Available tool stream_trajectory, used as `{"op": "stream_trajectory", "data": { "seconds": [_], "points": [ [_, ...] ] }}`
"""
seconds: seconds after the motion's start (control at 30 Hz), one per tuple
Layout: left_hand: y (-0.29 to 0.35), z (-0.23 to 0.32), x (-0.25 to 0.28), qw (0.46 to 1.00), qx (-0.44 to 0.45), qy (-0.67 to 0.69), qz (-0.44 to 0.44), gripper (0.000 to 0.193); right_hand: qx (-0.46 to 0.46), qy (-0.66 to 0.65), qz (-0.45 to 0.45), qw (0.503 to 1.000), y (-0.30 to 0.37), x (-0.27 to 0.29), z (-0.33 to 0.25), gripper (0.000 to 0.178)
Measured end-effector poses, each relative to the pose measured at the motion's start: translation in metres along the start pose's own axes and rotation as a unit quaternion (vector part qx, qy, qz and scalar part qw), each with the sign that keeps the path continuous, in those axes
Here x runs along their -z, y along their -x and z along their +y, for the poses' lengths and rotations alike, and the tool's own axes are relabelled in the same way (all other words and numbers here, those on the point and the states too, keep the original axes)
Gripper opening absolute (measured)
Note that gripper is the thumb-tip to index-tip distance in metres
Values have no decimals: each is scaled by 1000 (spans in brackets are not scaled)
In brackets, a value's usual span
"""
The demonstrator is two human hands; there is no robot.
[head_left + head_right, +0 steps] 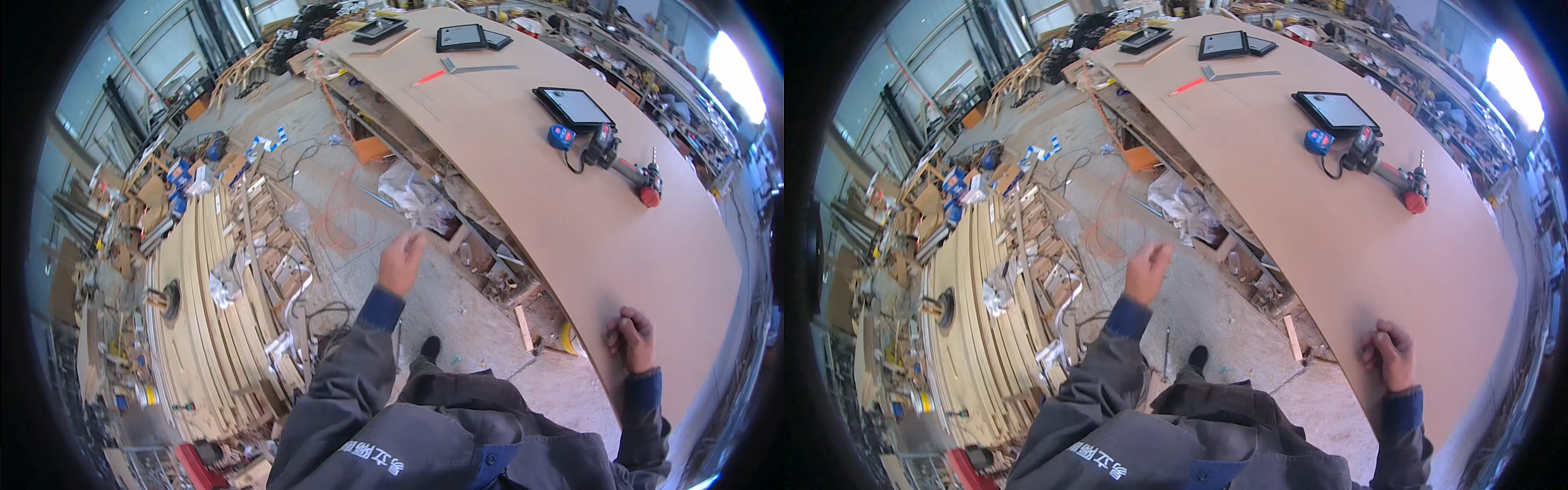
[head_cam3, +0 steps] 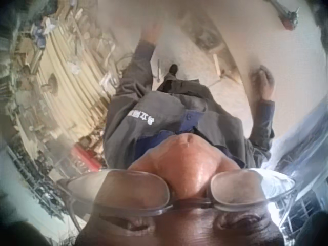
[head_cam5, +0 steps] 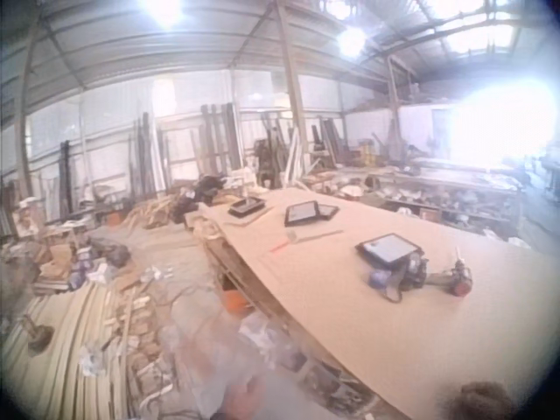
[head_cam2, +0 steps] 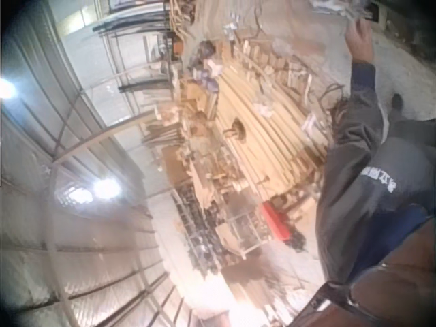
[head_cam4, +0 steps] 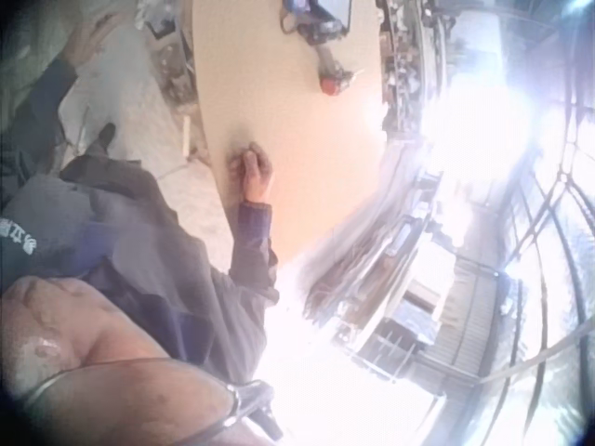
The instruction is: The person aligns and fits a long metal profile into the edge groove of a large flat board, repeatedly adjusting and pressing it along the length. They flip the board to access different edges and continue fitting the profile, using hands to hold and guide the parts. A second person briefly assists by holding the board steady.
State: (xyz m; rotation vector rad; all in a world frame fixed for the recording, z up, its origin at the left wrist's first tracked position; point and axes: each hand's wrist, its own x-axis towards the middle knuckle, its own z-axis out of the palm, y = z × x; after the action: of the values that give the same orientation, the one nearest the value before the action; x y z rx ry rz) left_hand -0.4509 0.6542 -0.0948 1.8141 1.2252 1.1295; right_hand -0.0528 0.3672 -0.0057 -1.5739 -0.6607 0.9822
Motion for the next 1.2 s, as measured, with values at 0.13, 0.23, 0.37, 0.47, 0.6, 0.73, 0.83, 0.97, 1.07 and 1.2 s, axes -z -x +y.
{"op": "stream_trajectory", "data": {
  "seconds": [0.13, 0.23, 0.37, 0.47, 0.6, 0.73, 0.83, 0.97, 1.07, 1.2],
  "points": [
    [-164, 16, -16, 989, -138, -4, 50, 28, -2, -30, 133, 991, 11, -12, 8, 21],
    [-259, 16, -28, 985, -169, -39, 18, 25, 14, -44, 193, 980, 8, -27, 13, 20],
    [-376, 8, -75, 936, -306, -176, -5, 28, 26, -62, 270, 961, 7, -50, 15, 22],
    [-455, -12, -114, 898, -354, -259, -26, 33, 27, -29, 315, 948, 5, -62, 11, 23],
    [-523, -9, -160, 852, -345, -387, -69, 45, 4, -18, 384, 923, 3, -73, 2, 23],
    [-558, -17, -189, 867, -247, -419, -108, 57, 38, -47, 380, 923, -3, -75, 0, 22],
    [-535, 9, -223, 858, -217, -445, -138, 47, 26, -48, 386, 921, 5, -74, -6, 22],
    [-518, 42, -229, 839, -260, -459, -137, 39, 40, -61, 371, 926, 8, -69, -5, 22],
    [-518, 37, -229, 840, -314, -426, -119, 42, 45, -91, 352, 930, 5, -64, -8, 21],
    [-514, 13, -234, 875, -283, -366, -145, 51, 44, -69, 340, 937, 0, -64, -1, 20]
  ]
}}
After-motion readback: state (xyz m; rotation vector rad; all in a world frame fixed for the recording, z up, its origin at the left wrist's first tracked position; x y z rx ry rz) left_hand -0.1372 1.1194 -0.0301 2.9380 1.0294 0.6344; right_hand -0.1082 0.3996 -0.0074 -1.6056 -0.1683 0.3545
